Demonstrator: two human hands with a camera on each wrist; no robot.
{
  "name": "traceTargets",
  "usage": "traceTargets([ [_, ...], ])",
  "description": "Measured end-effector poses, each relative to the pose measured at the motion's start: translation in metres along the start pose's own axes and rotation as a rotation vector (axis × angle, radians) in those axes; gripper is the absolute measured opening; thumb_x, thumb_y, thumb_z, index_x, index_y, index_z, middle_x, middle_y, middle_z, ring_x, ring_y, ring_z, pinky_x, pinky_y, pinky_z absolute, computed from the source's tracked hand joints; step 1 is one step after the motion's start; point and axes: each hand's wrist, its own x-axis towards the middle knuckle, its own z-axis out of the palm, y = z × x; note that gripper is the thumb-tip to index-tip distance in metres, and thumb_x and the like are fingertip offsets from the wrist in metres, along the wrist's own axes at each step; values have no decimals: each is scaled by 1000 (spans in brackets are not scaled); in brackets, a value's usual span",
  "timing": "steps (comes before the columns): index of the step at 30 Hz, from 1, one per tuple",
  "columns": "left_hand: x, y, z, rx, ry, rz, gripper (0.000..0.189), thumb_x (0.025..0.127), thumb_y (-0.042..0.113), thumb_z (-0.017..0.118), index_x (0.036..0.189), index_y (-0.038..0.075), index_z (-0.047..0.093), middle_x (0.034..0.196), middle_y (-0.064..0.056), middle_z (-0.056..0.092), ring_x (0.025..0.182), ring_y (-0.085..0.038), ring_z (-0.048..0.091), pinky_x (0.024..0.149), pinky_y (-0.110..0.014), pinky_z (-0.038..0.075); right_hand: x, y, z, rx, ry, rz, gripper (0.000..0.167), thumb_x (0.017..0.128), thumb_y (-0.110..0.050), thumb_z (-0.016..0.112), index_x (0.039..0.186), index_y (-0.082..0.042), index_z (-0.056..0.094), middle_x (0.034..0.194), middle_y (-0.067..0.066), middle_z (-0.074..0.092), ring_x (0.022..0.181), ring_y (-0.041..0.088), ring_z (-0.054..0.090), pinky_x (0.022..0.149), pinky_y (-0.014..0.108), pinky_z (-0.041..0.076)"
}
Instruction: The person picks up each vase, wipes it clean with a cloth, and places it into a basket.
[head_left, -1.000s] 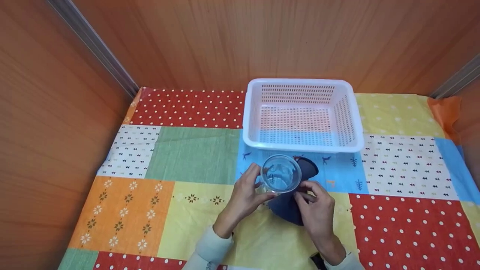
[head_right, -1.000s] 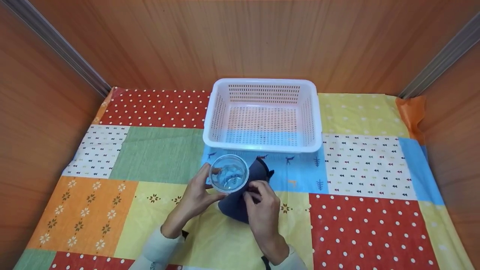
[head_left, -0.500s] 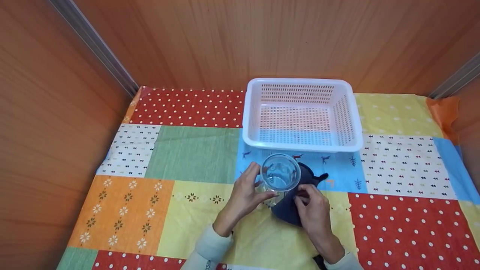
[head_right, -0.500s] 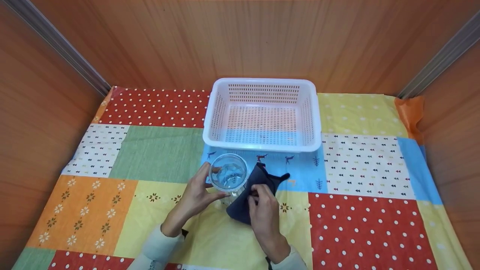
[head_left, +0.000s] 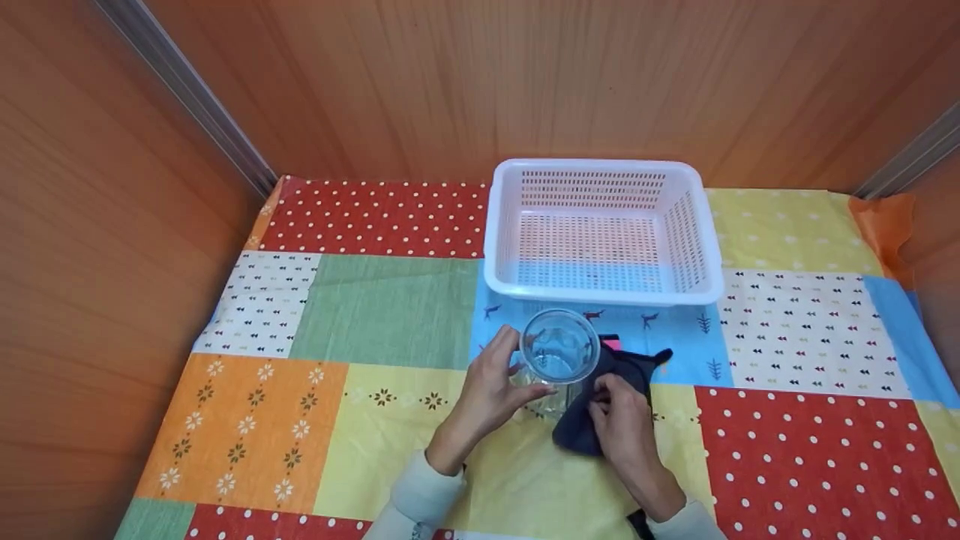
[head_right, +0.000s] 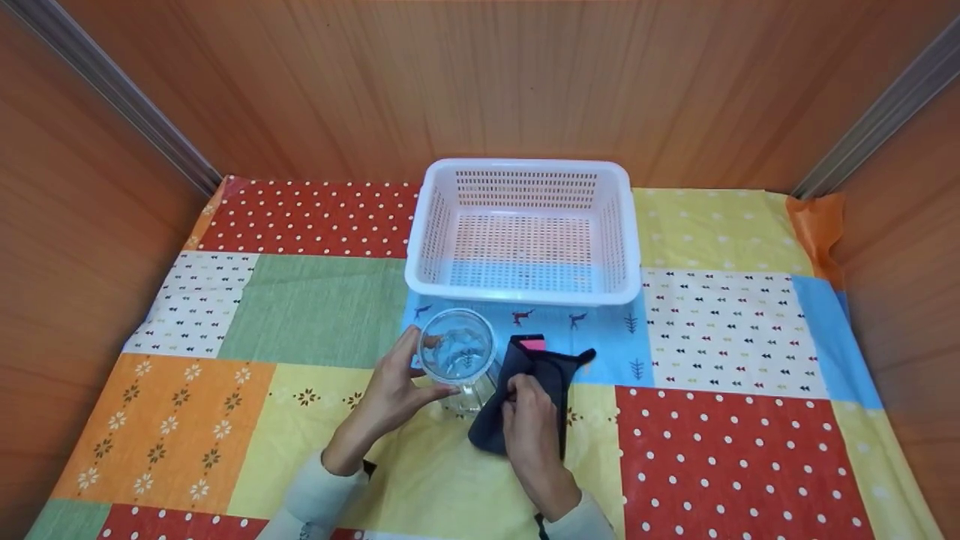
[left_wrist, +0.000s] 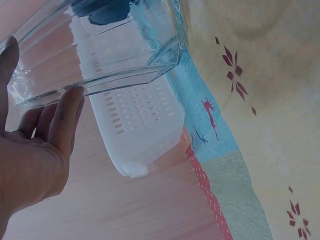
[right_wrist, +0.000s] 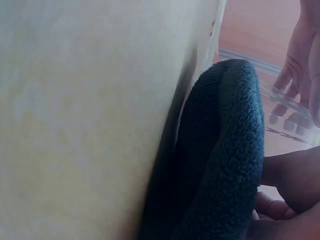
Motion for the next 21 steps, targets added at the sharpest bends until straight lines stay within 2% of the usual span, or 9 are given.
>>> traceTargets([
  [11,0,1,0,-35,-4,-15,68,79,18,95,136,15,58,126,-1,61,120,-22,64,89,-47,64,4,2,1,-14,-22,-14,26,80,20,71,90,-2,61,91,14,70,86,31,73,74,50,64],
  [17,0,-1,1,-43,-3,-16,70,80,18,94,139,15,56,129,-2,61,122,-24,63,90,-45,63,4,3,0,44,-11,37,22,82,17,72,90,-2,66,92,13,72,86,28,74,77,48,65],
  [21,0,0,0,-42,-3,-15,68,79,17,95,136,15,57,126,-5,61,120,-23,64,89,-44,64,2,-3,-3,118,9,65,20,83,16,75,92,0,68,95,14,73,87,28,76,79,47,66],
])
